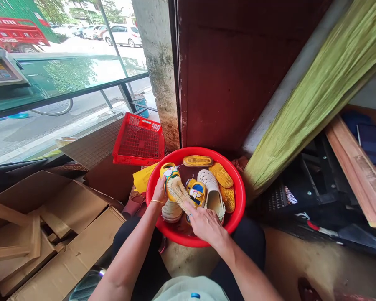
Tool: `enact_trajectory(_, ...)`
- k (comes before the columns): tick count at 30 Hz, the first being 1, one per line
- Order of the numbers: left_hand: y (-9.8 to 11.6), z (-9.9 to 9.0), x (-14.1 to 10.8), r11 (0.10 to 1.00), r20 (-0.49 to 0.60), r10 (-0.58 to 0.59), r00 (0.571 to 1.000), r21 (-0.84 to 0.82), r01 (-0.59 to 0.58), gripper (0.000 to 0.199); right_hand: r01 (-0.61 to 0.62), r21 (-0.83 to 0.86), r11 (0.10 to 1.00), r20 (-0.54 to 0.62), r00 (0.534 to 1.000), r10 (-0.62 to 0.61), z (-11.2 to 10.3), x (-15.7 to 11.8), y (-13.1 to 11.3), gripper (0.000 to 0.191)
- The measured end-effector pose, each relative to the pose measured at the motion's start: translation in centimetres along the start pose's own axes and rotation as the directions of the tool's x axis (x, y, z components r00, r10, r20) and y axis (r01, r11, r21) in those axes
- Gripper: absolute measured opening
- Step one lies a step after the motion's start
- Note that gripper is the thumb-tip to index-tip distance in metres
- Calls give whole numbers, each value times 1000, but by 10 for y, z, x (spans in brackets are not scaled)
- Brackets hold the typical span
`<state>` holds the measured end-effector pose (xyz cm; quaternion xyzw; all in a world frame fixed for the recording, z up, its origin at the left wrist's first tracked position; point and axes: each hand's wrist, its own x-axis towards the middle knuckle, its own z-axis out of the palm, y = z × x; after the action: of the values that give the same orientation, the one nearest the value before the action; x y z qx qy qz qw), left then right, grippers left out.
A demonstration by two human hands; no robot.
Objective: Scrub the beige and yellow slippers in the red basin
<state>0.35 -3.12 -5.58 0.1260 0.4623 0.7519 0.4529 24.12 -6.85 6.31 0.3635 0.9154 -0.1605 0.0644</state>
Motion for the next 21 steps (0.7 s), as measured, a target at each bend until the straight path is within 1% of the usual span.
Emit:
enact_trajectory(2,-5,-1,-2,986,-38,117,992,127,-112,58,5,-53,999,63,998,-2,-5,2,-5,68)
enact_trajectory(3,-8,-2,-3,970,-34,160,986,190,-151,57,4,-68,998,86,996,2,-6,7,-8,69)
enact_trajectory(5,-15,-2,-7,927,9,218,976,309,-210,57,-17,-73,997,99,995,24,-9,23,-15,68)
enact_trajectory(7,-21,-2,-11,887,53,246,968,391,-247,58,-60,-53,997,86,994,64,-11,45,-21,64)
enact_trajectory(9,-25,-2,-15,862,68,265,962,431,-268,59,-91,-27,996,81,992,93,-12,64,-24,59)
enact_trajectory(11,-25,-2,-17,848,74,283,956,447,-285,58,-65,-4,998,92,994,65,-10,73,-23,58)
enact_trajectory(12,-24,-3,-17,844,76,289,954,451,-291,58,-39,9,999,103,994,38,-8,73,-22,59)
enact_trajectory(14,-20,-4,-15,845,50,299,953,450,-289,57,13,45,999,130,991,-19,-1,63,-17,62)
enact_trajectory(17,-12,-8,-5,851,-50,326,944,450,-270,57,46,98,994,143,988,-60,8,34,-5,67)
enact_trajectory(19,-6,-11,4,824,-59,335,940,502,-262,61,47,118,992,152,986,-65,8,12,7,70)
enact_trajectory(21,0,-14,12,784,-64,330,942,574,-236,64,29,166,986,152,987,-55,4,-7,21,69)
